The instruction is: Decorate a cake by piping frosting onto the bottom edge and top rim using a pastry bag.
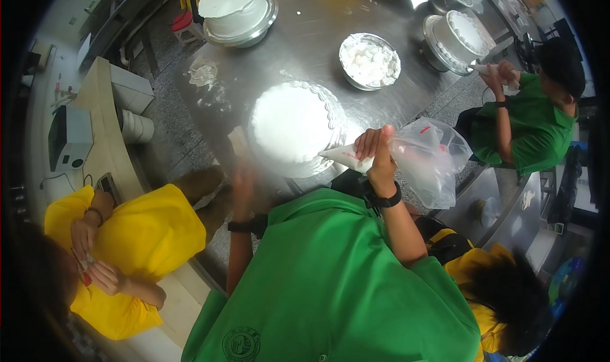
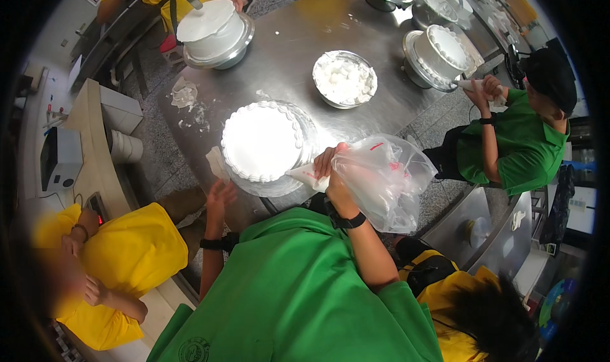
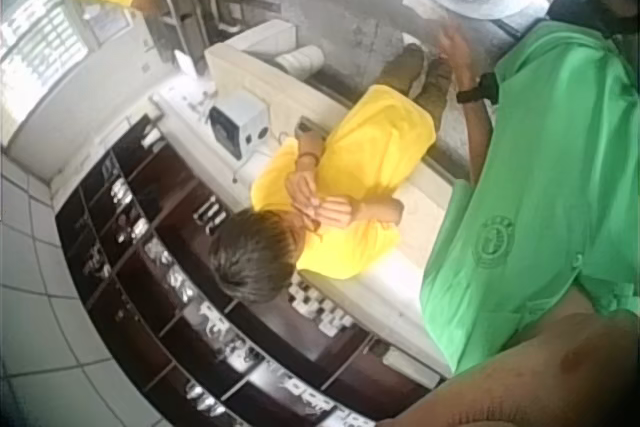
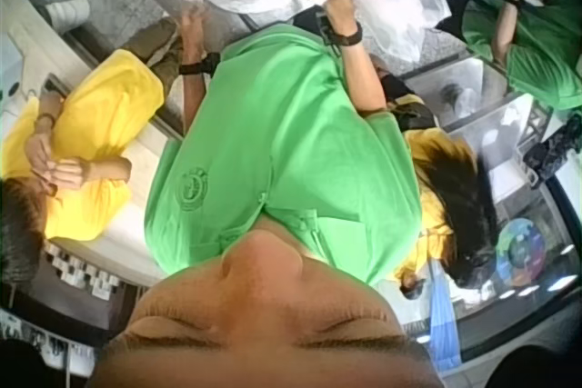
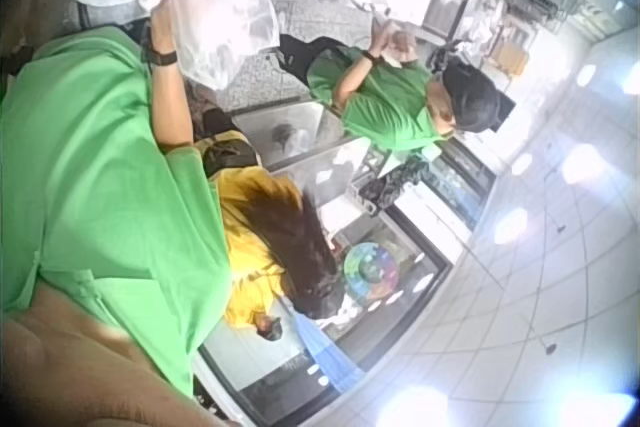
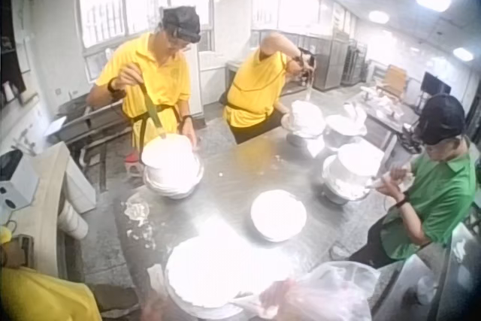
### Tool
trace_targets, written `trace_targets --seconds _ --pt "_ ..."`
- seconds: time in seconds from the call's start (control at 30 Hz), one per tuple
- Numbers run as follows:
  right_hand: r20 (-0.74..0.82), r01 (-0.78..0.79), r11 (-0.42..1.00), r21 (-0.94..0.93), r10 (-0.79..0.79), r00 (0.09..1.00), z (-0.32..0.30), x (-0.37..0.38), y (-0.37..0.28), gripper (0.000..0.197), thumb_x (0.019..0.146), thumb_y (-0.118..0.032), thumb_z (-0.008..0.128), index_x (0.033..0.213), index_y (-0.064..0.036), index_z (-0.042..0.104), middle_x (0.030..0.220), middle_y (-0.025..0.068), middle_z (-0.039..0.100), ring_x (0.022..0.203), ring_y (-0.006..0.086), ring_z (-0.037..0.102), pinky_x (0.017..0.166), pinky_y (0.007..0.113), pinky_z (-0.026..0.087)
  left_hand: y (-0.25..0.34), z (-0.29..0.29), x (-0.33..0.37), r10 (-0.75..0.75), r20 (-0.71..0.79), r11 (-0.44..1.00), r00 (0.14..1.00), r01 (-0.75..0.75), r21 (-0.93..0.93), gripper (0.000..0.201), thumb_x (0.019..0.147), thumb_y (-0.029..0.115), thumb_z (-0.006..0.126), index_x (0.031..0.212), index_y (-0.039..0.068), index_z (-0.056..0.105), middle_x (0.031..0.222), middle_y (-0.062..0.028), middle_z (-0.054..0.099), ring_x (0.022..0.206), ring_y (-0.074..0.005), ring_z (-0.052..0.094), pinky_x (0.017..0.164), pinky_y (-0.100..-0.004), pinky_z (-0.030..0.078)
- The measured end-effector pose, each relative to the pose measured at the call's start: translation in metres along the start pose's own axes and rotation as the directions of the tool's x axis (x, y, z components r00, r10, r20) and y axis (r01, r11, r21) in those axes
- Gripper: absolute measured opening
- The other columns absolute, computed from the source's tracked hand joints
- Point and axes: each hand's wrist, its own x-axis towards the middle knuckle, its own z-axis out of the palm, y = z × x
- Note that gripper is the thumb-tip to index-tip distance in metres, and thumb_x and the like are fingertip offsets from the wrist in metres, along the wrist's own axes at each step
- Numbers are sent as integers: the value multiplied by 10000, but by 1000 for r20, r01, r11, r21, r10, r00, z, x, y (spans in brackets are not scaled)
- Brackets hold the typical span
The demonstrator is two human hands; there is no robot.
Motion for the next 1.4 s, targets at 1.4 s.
trace_targets --seconds 1.4 --pt "76 -223 973 55 219 973 -37 -14 68 377 1019 -269 398 682 -102 369 591 20 391 550 128 419 611 278 392 -14 6 17 155 57 988 986 -156 17 558 903 51 459 1433 50 286 1442 -185 380 1270 -301 445 972 -410 435"
